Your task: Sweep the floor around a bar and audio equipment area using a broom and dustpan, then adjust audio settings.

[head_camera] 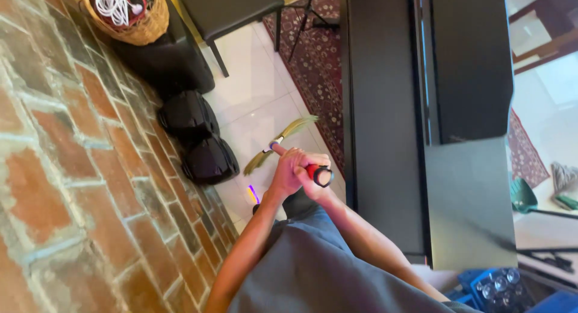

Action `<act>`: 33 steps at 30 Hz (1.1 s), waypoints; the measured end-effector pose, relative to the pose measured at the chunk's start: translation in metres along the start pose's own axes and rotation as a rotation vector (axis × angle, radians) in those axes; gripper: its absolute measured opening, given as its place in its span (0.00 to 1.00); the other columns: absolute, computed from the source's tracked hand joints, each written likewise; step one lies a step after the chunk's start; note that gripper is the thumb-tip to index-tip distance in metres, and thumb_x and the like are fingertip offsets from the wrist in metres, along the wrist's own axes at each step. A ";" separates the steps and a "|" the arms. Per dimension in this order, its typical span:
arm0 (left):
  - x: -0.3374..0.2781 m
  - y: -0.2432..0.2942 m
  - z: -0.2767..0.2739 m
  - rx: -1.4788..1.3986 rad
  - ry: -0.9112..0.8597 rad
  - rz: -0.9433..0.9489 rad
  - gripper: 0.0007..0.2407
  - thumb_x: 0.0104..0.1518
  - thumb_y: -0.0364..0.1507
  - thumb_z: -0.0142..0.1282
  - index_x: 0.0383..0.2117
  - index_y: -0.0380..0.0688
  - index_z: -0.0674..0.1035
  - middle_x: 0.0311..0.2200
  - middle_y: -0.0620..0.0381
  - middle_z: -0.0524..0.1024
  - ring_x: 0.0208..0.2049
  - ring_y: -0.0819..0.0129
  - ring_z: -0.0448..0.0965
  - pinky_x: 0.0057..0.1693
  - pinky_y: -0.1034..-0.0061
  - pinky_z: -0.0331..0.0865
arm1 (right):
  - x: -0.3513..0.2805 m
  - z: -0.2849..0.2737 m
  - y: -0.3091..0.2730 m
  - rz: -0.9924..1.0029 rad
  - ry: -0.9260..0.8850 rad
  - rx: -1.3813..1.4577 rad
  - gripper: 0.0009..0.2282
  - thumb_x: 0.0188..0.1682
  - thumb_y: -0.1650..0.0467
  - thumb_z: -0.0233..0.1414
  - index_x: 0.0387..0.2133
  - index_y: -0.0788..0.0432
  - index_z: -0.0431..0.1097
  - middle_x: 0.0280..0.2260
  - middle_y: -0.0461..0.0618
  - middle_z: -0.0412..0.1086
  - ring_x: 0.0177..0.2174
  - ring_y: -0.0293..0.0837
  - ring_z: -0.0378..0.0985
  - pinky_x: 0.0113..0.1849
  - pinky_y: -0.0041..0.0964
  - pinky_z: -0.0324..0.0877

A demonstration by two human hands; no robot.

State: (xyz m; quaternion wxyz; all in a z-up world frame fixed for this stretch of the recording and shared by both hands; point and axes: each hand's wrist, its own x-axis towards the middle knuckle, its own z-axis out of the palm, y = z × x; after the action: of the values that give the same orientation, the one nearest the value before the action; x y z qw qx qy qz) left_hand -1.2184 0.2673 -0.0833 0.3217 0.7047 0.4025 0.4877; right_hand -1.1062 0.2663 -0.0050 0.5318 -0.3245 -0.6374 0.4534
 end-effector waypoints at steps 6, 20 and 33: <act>0.075 -0.065 -0.018 -0.122 -0.007 -0.036 0.10 0.34 0.27 0.58 0.24 0.41 0.72 0.25 0.50 0.69 0.33 0.50 0.71 0.43 0.63 0.64 | 0.120 -0.046 -0.037 0.129 -0.563 0.083 0.17 0.39 0.68 0.61 0.40 0.63 0.68 0.49 0.54 0.66 0.52 0.48 0.68 0.55 0.40 0.61; 0.184 -0.211 -0.047 0.400 -0.254 -0.259 0.24 0.35 0.23 0.68 0.44 0.49 0.75 0.43 0.47 0.69 0.50 0.47 0.66 0.58 0.49 0.59 | 0.181 -0.074 0.271 1.505 -0.190 0.619 0.22 0.49 0.75 0.52 0.58 0.60 0.58 0.30 0.50 0.68 0.18 0.34 0.63 0.18 0.27 0.61; 0.184 -0.390 -0.005 -0.735 0.448 -1.195 0.30 0.65 0.41 0.51 0.72 0.57 0.52 0.29 0.49 0.74 0.14 0.75 0.66 0.20 0.81 0.60 | 0.221 -0.007 0.456 1.271 -0.027 0.415 0.21 0.57 0.61 0.41 0.62 0.52 0.58 0.21 0.51 0.66 0.13 0.41 0.64 0.14 0.36 0.63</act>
State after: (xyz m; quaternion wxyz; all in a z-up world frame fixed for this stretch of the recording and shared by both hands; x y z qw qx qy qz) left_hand -1.2853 0.6126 -0.3324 0.6580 0.0956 0.5846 0.4648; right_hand -1.1797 0.6386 -0.3409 0.2046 -0.5221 -0.2285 0.7959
